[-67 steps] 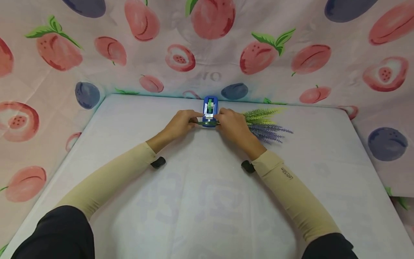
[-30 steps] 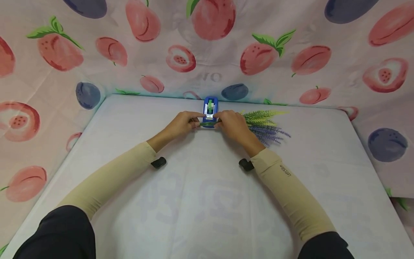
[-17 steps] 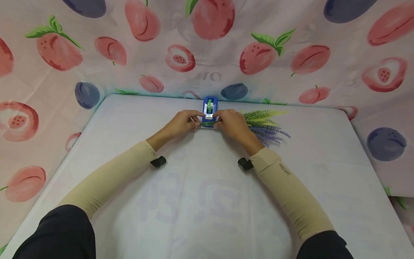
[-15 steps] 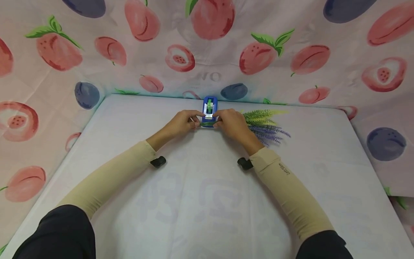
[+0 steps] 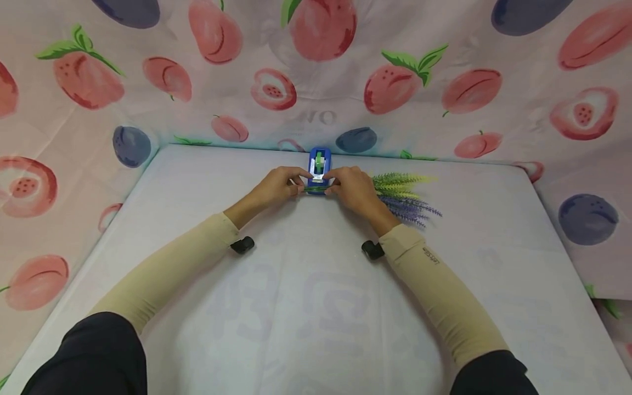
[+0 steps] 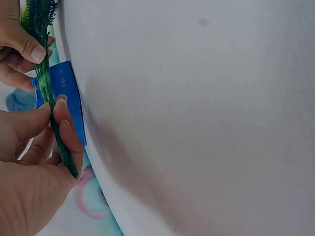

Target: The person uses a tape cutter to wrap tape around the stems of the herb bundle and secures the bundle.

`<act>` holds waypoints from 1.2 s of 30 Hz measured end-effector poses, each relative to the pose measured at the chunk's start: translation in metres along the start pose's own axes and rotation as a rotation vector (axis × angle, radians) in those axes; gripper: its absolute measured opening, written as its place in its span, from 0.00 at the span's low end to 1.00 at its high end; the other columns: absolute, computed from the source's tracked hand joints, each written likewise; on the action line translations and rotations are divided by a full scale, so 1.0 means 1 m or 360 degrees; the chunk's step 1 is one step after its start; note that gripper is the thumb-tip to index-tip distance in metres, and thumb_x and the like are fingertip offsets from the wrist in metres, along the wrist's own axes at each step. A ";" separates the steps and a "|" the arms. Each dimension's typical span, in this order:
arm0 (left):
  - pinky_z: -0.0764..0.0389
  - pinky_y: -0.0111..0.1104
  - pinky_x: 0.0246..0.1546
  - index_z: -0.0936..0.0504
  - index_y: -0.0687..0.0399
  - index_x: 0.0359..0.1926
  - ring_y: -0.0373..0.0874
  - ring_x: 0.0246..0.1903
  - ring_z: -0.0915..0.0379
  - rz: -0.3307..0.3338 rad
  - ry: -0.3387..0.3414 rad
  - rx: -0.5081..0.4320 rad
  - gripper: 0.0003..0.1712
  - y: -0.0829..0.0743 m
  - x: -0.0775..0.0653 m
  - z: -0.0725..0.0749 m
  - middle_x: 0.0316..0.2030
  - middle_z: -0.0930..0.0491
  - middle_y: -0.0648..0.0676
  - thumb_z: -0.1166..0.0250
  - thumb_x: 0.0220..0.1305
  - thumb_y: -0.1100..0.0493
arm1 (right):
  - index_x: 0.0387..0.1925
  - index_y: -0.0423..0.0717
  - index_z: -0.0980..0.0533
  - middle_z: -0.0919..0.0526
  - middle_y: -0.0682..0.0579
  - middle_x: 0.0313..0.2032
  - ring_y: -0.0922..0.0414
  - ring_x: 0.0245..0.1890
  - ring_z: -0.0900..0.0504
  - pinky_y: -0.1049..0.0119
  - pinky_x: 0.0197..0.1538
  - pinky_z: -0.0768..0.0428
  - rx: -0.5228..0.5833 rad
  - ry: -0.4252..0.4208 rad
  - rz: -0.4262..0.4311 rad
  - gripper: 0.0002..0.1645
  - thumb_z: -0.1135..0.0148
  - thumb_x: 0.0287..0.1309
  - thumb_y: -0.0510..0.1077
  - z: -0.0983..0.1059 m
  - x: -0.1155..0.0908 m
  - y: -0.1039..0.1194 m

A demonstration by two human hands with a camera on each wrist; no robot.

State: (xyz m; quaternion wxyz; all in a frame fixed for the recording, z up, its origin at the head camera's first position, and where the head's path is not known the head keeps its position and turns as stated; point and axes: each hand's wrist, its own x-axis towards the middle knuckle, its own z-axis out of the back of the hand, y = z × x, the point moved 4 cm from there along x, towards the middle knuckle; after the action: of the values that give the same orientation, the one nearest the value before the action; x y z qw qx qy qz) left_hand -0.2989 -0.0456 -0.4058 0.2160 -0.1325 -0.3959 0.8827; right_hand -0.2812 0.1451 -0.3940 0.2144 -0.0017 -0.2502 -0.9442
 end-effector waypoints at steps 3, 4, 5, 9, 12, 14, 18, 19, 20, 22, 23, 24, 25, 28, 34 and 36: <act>0.21 0.33 0.37 0.20 0.53 0.63 0.46 0.36 0.19 0.0004 -0.0001 -0.0007 0.24 0.001 0.000 -0.001 0.42 0.16 0.57 0.43 0.70 0.72 | 0.56 0.46 0.16 0.10 0.45 0.37 0.51 0.33 0.14 0.55 0.34 0.19 -0.0006 -0.0004 0.0006 0.21 0.29 0.61 0.43 0.000 0.000 0.000; 0.20 0.34 0.38 0.20 0.53 0.63 0.47 0.36 0.19 0.0005 0.0001 -0.0010 0.24 0.001 0.000 -0.001 0.42 0.16 0.57 0.43 0.70 0.72 | 0.56 0.46 0.16 0.10 0.45 0.37 0.51 0.34 0.14 0.54 0.34 0.19 -0.0004 -0.0006 0.0007 0.21 0.28 0.61 0.43 0.000 0.001 0.000; 0.20 0.34 0.38 0.20 0.53 0.63 0.47 0.36 0.19 0.0006 0.0004 -0.0013 0.24 0.001 0.000 -0.001 0.42 0.16 0.57 0.43 0.70 0.72 | 0.56 0.46 0.16 0.10 0.45 0.37 0.51 0.34 0.14 0.54 0.34 0.19 0.0000 -0.0007 0.0007 0.21 0.28 0.61 0.43 0.000 0.001 -0.001; 0.21 0.34 0.38 0.20 0.52 0.64 0.47 0.36 0.19 0.0009 0.0017 -0.0002 0.24 -0.001 0.000 0.000 0.42 0.15 0.57 0.43 0.71 0.72 | 0.56 0.45 0.16 0.10 0.44 0.38 0.50 0.35 0.13 0.53 0.37 0.18 0.0024 -0.0013 0.0004 0.21 0.28 0.60 0.43 -0.001 0.002 -0.002; 0.22 0.34 0.38 0.19 0.53 0.63 0.46 0.35 0.19 0.0005 0.0021 0.0016 0.23 -0.001 0.000 0.001 0.42 0.15 0.58 0.43 0.71 0.71 | 0.56 0.45 0.16 0.11 0.43 0.39 0.50 0.37 0.13 0.52 0.39 0.17 0.0048 -0.0009 -0.0005 0.21 0.28 0.60 0.42 -0.001 0.003 -0.004; 0.22 0.33 0.37 0.19 0.53 0.63 0.46 0.35 0.20 0.0001 0.0021 0.0023 0.23 -0.002 0.001 0.001 0.42 0.15 0.58 0.42 0.70 0.71 | 0.56 0.45 0.16 0.11 0.43 0.39 0.50 0.37 0.13 0.52 0.39 0.17 0.0069 -0.0006 -0.0015 0.21 0.28 0.60 0.42 -0.001 0.003 -0.005; 0.22 0.33 0.37 0.19 0.54 0.62 0.46 0.34 0.20 -0.0002 0.0024 0.0017 0.23 -0.002 0.002 0.001 0.42 0.14 0.59 0.42 0.70 0.71 | 0.56 0.45 0.16 0.11 0.43 0.39 0.50 0.36 0.13 0.52 0.39 0.17 0.0108 -0.0007 -0.0039 0.21 0.28 0.60 0.41 -0.002 0.003 -0.007; 0.22 0.33 0.37 0.19 0.54 0.63 0.46 0.34 0.20 -0.0002 0.0025 0.0019 0.23 -0.001 0.003 0.001 0.41 0.15 0.59 0.42 0.70 0.71 | 0.56 0.45 0.16 0.10 0.43 0.39 0.50 0.36 0.13 0.52 0.39 0.17 0.0114 -0.0006 -0.0045 0.21 0.28 0.60 0.41 -0.002 0.003 -0.007; 0.23 0.33 0.37 0.19 0.53 0.63 0.46 0.35 0.20 0.0001 0.0030 0.0019 0.23 -0.001 0.002 0.000 0.42 0.15 0.58 0.42 0.71 0.71 | 0.56 0.45 0.16 0.10 0.43 0.38 0.50 0.36 0.13 0.52 0.39 0.17 0.0120 -0.0003 -0.0048 0.22 0.28 0.60 0.41 -0.002 0.002 -0.007; 0.22 0.33 0.38 0.20 0.52 0.64 0.46 0.35 0.19 0.0015 0.0045 -0.0001 0.23 0.001 0.002 -0.001 0.42 0.15 0.58 0.41 0.71 0.70 | 0.57 0.45 0.17 0.10 0.43 0.38 0.51 0.35 0.13 0.52 0.39 0.17 0.0127 0.0010 -0.0050 0.23 0.27 0.60 0.41 -0.003 0.002 -0.007; 0.21 0.33 0.38 0.21 0.51 0.65 0.47 0.35 0.18 0.0021 0.0051 -0.0013 0.24 0.002 0.001 -0.001 0.42 0.15 0.58 0.41 0.72 0.70 | 0.58 0.45 0.17 0.10 0.44 0.38 0.51 0.35 0.13 0.52 0.39 0.17 0.0128 0.0017 -0.0051 0.23 0.27 0.60 0.41 -0.003 0.002 -0.007; 0.20 0.34 0.39 0.21 0.50 0.66 0.47 0.36 0.18 0.0028 0.0057 -0.0025 0.24 0.003 0.001 -0.001 0.42 0.15 0.58 0.41 0.72 0.69 | 0.58 0.45 0.18 0.10 0.44 0.38 0.51 0.35 0.13 0.52 0.39 0.17 0.0126 0.0026 -0.0050 0.24 0.27 0.60 0.41 -0.004 0.001 -0.006; 0.20 0.34 0.39 0.22 0.50 0.66 0.47 0.36 0.17 0.0031 0.0061 -0.0033 0.24 0.004 0.000 -0.002 0.42 0.15 0.58 0.41 0.72 0.69 | 0.59 0.45 0.18 0.10 0.44 0.38 0.51 0.35 0.13 0.52 0.39 0.17 0.0122 0.0035 -0.0051 0.25 0.27 0.60 0.42 -0.004 0.001 -0.006; 0.18 0.36 0.41 0.22 0.50 0.67 0.48 0.37 0.16 0.0032 0.0061 -0.0063 0.25 0.005 -0.002 -0.002 0.42 0.15 0.58 0.40 0.72 0.68 | 0.59 0.45 0.19 0.10 0.44 0.38 0.51 0.35 0.13 0.52 0.39 0.17 0.0110 0.0059 -0.0078 0.25 0.27 0.60 0.43 -0.005 0.000 -0.005; 0.22 0.39 0.51 0.23 0.56 0.63 0.47 0.42 0.20 0.0083 0.0034 -0.0029 0.22 0.010 -0.008 -0.001 0.41 0.14 0.56 0.36 0.70 0.66 | 0.44 0.44 0.19 0.14 0.49 0.36 0.53 0.34 0.17 0.56 0.38 0.20 0.0012 0.0146 -0.0133 0.16 0.26 0.60 0.48 -0.007 -0.004 -0.001; 0.23 0.39 0.52 0.22 0.58 0.60 0.47 0.43 0.22 0.0081 0.0034 0.0014 0.18 0.011 -0.011 -0.001 0.41 0.15 0.56 0.36 0.70 0.66 | 0.40 0.45 0.17 0.14 0.50 0.36 0.54 0.34 0.18 0.56 0.39 0.21 -0.0054 0.0171 -0.0104 0.13 0.27 0.61 0.49 -0.008 -0.005 0.002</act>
State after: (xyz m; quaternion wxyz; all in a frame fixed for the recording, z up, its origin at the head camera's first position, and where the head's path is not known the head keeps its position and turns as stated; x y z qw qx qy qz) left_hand -0.2921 -0.0573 -0.4141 0.1984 -0.1510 -0.3861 0.8881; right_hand -0.2749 0.1421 -0.4004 0.1966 0.0535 -0.2222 -0.9535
